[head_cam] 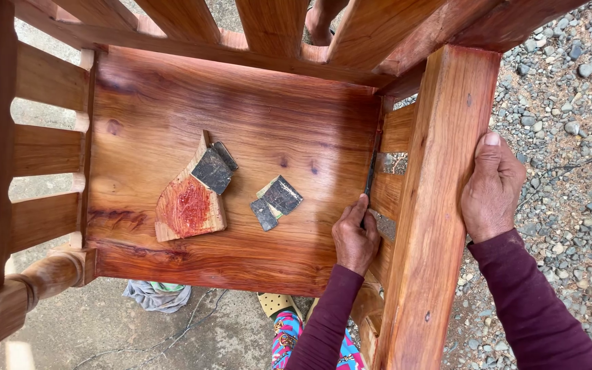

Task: Scraping excess material and preparing a wooden chair for finishing.

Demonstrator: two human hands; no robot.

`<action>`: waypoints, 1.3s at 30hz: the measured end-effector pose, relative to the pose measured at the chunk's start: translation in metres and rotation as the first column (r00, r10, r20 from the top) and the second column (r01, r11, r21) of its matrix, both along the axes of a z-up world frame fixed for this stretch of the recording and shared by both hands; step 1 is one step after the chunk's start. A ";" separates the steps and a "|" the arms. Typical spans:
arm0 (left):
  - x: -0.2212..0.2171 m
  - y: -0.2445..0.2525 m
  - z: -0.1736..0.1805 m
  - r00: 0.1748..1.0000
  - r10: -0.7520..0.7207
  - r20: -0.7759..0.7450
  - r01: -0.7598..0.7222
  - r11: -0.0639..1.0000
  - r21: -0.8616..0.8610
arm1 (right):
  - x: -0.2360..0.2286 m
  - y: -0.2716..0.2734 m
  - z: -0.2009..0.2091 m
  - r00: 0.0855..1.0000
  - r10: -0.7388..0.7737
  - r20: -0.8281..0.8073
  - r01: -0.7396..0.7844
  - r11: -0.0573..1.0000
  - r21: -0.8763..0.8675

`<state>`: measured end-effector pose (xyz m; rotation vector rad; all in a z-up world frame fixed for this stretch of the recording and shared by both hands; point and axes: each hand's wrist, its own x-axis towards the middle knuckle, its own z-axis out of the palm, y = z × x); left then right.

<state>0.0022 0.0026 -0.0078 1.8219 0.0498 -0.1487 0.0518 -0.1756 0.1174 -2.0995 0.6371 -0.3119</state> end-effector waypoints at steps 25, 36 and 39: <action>0.022 -0.016 -0.013 1.000 -0.004 0.013 0.004 1.000 0.021 | -0.002 -0.005 -0.006 0.999 0.016 0.037 -0.018 0.998 0.057; -0.048 0.062 0.006 0.998 0.000 -0.063 -0.002 1.000 -0.022 | -0.005 -0.006 -0.010 0.998 0.003 0.056 -0.005 0.999 0.036; -0.063 0.059 0.008 0.986 0.008 -0.168 -0.012 1.000 -0.028 | -0.005 -0.005 -0.006 1.000 -0.004 0.011 0.003 0.997 0.073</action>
